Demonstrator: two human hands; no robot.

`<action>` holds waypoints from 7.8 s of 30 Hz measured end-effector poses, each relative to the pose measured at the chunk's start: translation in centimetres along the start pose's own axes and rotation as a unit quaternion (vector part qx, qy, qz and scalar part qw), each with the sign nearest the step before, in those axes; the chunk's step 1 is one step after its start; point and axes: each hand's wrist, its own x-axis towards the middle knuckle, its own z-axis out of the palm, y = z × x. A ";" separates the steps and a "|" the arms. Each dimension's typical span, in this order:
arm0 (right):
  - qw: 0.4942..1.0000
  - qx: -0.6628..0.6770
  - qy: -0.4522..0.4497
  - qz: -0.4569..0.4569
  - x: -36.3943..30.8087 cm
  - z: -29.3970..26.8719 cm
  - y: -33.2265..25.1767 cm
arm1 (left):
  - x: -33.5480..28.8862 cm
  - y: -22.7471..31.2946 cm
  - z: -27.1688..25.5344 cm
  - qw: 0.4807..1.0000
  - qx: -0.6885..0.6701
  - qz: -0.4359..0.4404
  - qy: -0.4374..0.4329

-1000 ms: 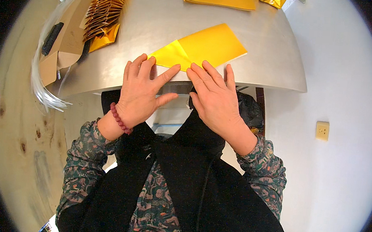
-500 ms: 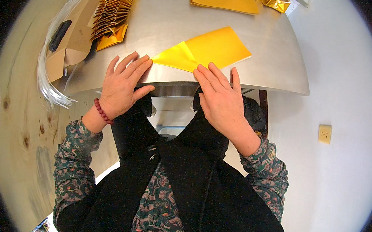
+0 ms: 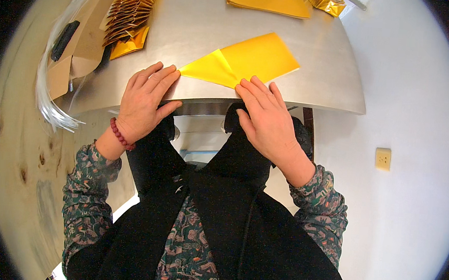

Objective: The person folds a yellow sheet of paper on a metal table, making multiple creases and shaping it into a small pouch. The person presses the folds and adjusts the edges to form a finished origami-style packet.

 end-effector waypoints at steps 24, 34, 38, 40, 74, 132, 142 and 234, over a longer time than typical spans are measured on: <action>0.907 -0.182 -0.378 0.041 17.6 -0.4 1.1 | 6.9 11.8 6.1 0.990 -0.116 0.083 -0.008; 0.951 -0.120 -0.280 0.060 13.5 1.1 -0.1 | 13.3 16.6 15.0 0.993 -0.075 0.071 0.055; 0.993 0.007 -0.114 0.001 10.1 1.8 1.4 | 5.4 16.4 7.0 0.942 -0.276 0.174 -0.084; 0.992 0.082 -0.091 0.009 8.7 2.0 1.9 | 2.8 14.6 2.7 0.912 -0.375 0.163 -0.039; 0.991 -0.036 -0.073 -0.107 6.2 2.9 1.6 | 0.0 2.1 0.3 0.988 -0.141 -0.046 0.041; 0.962 0.179 0.093 0.186 8.0 4.2 0.3 | 1.5 2.4 0.2 0.964 -0.240 -0.043 -0.106; 0.955 0.199 0.101 0.198 7.9 4.4 0.1 | 1.2 2.4 -0.4 0.961 -0.247 -0.043 -0.115; 0.975 0.098 0.126 0.157 8.5 6.1 -1.6 | -0.7 0.6 -1.0 0.982 -0.160 -0.058 -0.075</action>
